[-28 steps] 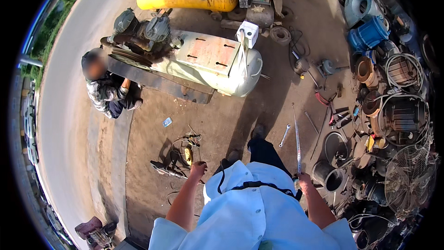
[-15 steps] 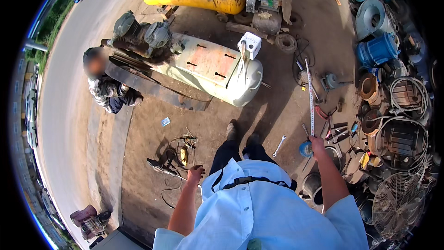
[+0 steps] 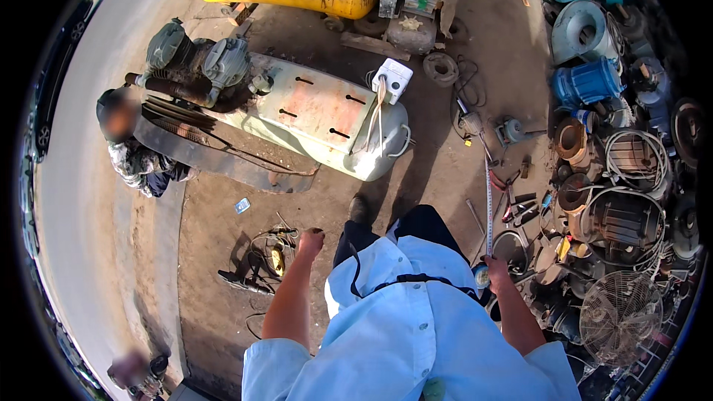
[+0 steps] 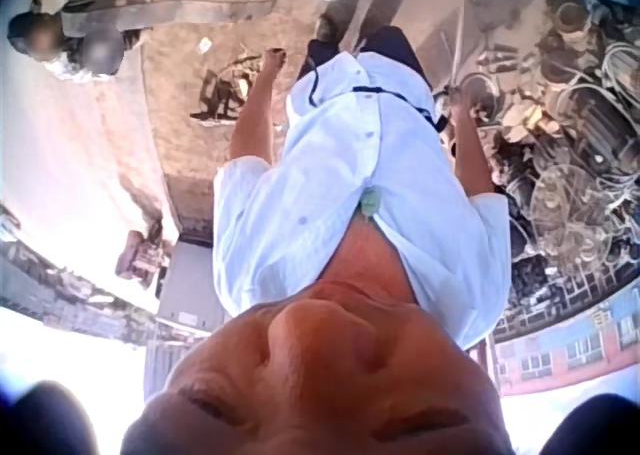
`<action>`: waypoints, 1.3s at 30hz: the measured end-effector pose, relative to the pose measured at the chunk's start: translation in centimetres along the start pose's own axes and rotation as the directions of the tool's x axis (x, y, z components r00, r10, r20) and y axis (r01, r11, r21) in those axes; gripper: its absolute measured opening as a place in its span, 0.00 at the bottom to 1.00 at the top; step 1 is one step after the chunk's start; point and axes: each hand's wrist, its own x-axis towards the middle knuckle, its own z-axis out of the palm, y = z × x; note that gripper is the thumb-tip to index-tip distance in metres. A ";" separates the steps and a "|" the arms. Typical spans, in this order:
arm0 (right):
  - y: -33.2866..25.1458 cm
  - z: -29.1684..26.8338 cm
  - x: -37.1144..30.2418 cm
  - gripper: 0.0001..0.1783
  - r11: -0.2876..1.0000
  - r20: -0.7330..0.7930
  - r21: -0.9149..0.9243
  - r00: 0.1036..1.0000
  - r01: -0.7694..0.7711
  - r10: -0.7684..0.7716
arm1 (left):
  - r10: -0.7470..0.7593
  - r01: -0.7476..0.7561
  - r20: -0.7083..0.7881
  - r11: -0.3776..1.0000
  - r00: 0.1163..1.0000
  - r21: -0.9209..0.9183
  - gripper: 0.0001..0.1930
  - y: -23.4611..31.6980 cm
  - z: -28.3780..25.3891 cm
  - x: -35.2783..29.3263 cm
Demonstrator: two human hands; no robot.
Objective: The person walks through a yard filled with industrial scrap and uses a tape measure to measure several large air compressors and machine parts.
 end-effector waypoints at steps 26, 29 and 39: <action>-32.0 -4.2 27.7 0.10 0.995 0.137 -0.091 0.989 -0.039 0.051 | 0.057 -0.089 -0.271 0.990 0.961 -0.107 0.20 43.3 10.4 15.9; -30.2 -5.4 30.4 0.11 0.981 0.142 -0.192 0.988 -0.035 0.063 | 0.054 -0.102 -0.284 0.982 0.957 -0.158 0.16 43.9 10.6 14.3; -30.4 -0.8 31.3 0.15 0.906 0.317 -0.299 0.927 0.299 -0.201 | -0.025 -0.055 -0.168 0.887 0.986 -0.459 0.13 45.6 7.6 7.0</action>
